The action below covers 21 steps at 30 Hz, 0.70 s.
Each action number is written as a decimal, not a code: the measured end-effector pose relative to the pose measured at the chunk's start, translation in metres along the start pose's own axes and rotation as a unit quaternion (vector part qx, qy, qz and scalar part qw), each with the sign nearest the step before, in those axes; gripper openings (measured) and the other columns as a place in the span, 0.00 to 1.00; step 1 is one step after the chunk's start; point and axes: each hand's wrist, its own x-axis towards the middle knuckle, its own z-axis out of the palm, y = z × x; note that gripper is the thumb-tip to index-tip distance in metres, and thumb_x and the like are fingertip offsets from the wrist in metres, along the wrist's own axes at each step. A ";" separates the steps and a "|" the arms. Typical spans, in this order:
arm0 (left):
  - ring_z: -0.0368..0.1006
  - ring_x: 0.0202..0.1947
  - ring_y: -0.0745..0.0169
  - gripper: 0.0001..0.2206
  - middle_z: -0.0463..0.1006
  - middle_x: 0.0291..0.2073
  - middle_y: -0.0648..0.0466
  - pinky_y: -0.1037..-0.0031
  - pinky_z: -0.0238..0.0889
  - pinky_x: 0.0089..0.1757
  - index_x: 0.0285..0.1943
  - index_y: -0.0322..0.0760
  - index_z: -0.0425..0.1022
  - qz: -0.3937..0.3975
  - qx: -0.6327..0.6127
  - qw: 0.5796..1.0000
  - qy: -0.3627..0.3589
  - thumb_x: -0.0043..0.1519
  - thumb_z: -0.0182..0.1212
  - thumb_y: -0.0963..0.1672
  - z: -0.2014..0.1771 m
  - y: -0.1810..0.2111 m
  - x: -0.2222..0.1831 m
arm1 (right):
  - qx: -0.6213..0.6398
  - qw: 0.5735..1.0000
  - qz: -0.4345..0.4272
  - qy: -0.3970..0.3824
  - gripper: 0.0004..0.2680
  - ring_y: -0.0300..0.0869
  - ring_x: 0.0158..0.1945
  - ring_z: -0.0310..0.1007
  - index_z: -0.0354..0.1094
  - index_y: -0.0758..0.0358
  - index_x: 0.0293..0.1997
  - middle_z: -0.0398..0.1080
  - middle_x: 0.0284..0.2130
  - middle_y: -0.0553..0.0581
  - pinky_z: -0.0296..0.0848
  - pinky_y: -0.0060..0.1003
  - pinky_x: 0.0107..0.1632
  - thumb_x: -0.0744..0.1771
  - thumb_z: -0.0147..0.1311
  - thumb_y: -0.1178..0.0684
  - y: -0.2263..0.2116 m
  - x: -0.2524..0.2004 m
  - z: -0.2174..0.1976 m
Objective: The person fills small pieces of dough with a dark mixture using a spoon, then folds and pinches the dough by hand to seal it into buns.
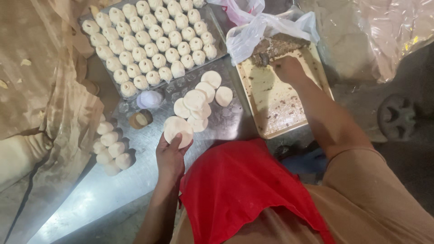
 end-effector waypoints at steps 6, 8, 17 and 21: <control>0.76 0.51 0.56 0.16 0.77 0.53 0.47 0.61 0.74 0.51 0.63 0.29 0.70 0.010 0.005 1.000 -0.003 0.66 0.56 0.40 -0.001 -0.007 -0.003 | -0.077 0.990 -0.039 0.115 0.11 0.59 0.43 0.76 0.79 0.53 0.52 0.76 0.39 0.65 0.74 0.52 0.47 0.67 0.51 0.57 -0.012 -0.033 0.000; 0.76 0.51 0.56 0.16 0.77 0.53 0.47 0.62 0.74 0.51 0.63 0.29 0.70 0.015 0.016 1.000 0.007 0.66 0.56 0.40 0.005 -0.005 -0.005 | -0.071 0.993 0.001 0.098 0.11 0.58 0.43 0.76 0.78 0.53 0.52 0.77 0.38 0.64 0.73 0.52 0.47 0.67 0.51 0.56 -0.016 -0.053 -0.004; 0.75 0.53 0.55 0.18 0.76 0.54 0.46 0.63 0.74 0.52 0.65 0.26 0.68 0.007 0.090 0.996 0.015 0.66 0.54 0.40 0.044 0.008 -0.018 | 0.045 0.994 0.052 0.084 0.09 0.61 0.41 0.76 0.80 0.57 0.47 0.76 0.35 0.68 0.74 0.53 0.47 0.66 0.53 0.57 -0.028 -0.051 0.016; 0.75 0.53 0.54 0.17 0.76 0.54 0.45 0.62 0.73 0.52 0.64 0.25 0.68 0.006 0.074 0.997 0.003 0.66 0.55 0.40 0.051 0.003 -0.012 | 0.090 0.991 0.062 0.075 0.08 0.60 0.41 0.77 0.80 0.55 0.46 0.77 0.37 0.67 0.75 0.51 0.47 0.66 0.54 0.56 -0.032 -0.031 0.021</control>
